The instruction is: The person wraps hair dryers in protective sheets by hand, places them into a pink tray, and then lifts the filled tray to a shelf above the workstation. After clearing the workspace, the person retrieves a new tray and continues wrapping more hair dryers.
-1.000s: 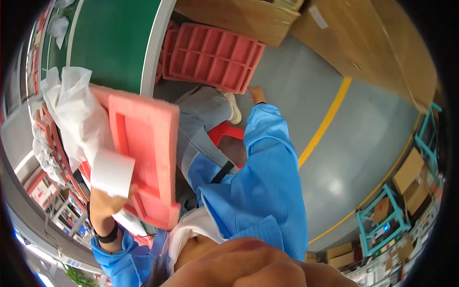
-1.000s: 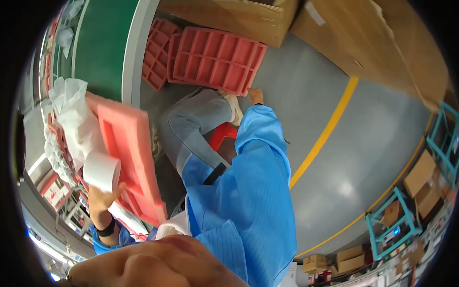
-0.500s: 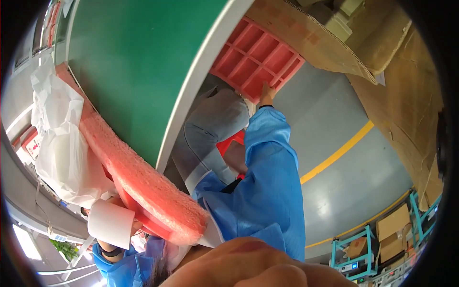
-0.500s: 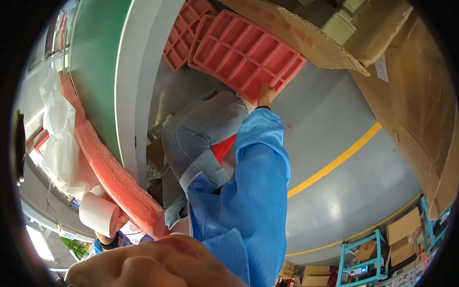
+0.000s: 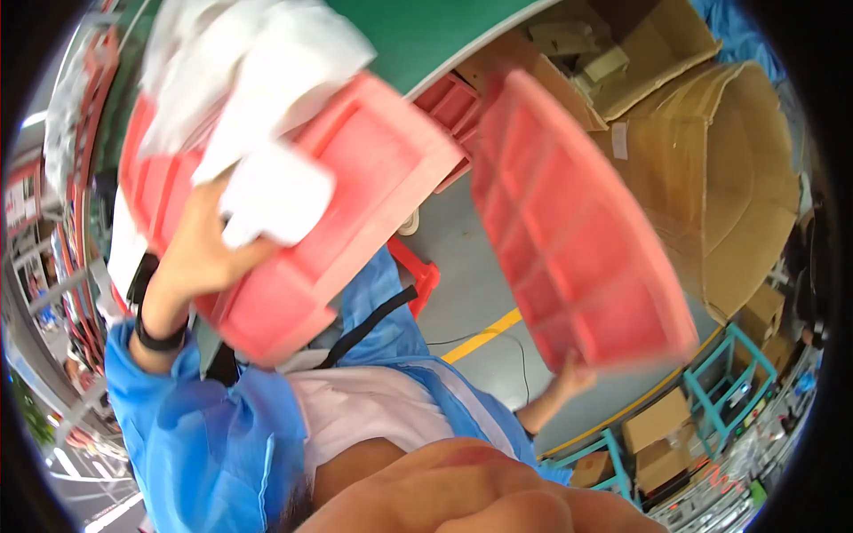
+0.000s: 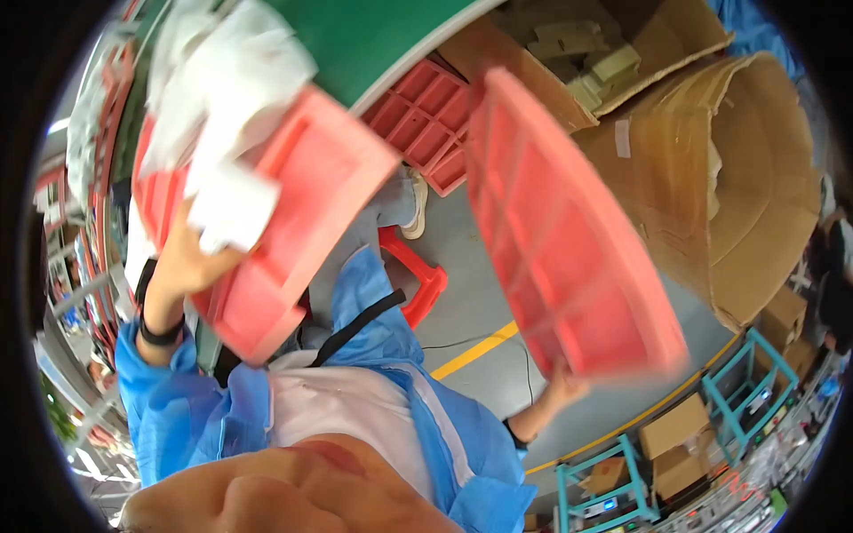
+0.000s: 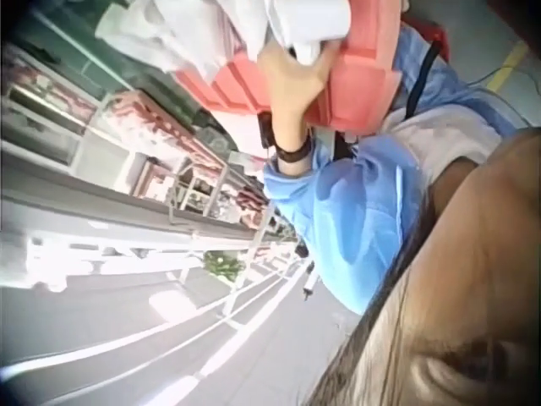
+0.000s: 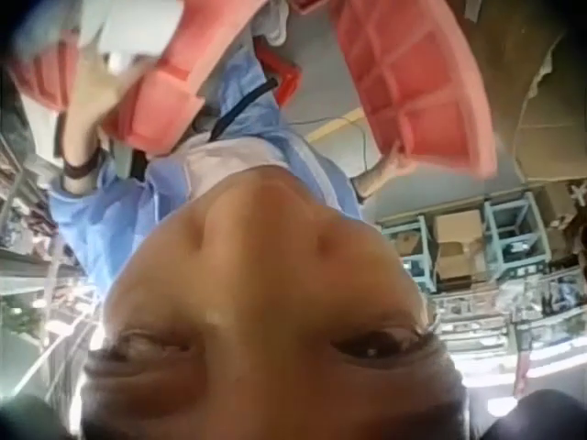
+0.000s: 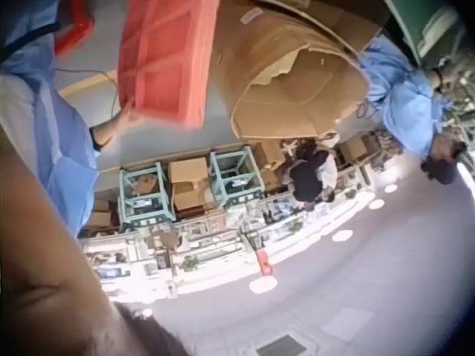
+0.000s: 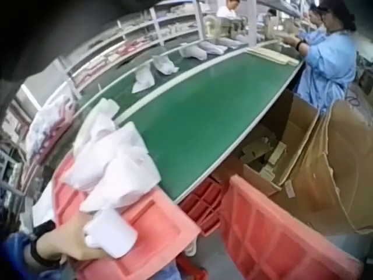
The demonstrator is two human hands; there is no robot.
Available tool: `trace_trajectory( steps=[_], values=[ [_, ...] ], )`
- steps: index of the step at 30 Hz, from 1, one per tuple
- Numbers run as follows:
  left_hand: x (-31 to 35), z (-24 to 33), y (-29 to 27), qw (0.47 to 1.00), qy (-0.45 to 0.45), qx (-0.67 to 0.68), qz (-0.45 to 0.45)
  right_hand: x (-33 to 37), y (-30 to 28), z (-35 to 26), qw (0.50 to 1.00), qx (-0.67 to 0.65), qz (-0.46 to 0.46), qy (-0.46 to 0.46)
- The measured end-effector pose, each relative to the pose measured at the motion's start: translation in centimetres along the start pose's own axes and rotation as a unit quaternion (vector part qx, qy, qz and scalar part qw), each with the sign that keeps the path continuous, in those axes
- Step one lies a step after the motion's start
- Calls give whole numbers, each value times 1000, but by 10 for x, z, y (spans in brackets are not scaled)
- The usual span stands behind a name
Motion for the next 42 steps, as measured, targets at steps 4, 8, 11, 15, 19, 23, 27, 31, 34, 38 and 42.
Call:
trace_trajectory(
  steps=[4, 8, 11, 15, 19, 23, 27, 31, 34, 38, 42],
  values=[
    [87, 21, -27, 996, 62, 54, 30, 117, -14, -218, 955, -85, 61, -278],
    [193, 24, -67, 994, 86, 70, 15, 206, -49, -279, 858, -396, 49, -325],
    [274, 10, -112, 985, 134, 40, 99, 257, 10, -299, 898, -175, 53, -399],
    [383, -35, -177, 976, 115, -29, 185, 263, 151, -316, 869, -444, -155, -157],
    [475, -89, -238, 952, 53, -20, 301, 264, 261, -370, 862, -424, -165, -225],
    [556, -144, -287, 933, 12, 5, 359, 288, 307, -392, 923, -161, -301, -177],
    [619, -205, -331, 889, 38, -85, 448, 341, 295, -367, 899, -75, -373, -217],
    [643, -214, -349, 885, -26, -75, 459, 464, 260, -474, 803, 309, 101, -500],
    [642, -198, -361, 848, 46, -213, 483, 633, 355, -497, 710, 45, -495, -499],
    [616, -210, -369, 848, 14, -231, 476, 927, 366, -414, 377, 51, -749, -543],
    [592, -187, -382, 837, 80, -193, 505, 924, 456, -416, 468, 108, -737, -476]
  ],
)
Point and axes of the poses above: each hand's wrist, its own x-axis away from the middle knuckle, its own y-axis out of the palm, z = x × y, the point moved 8 cm from there along -x, towards the middle knuckle, and after that the axes turned 1 degree about z, right-handed, at the moved point
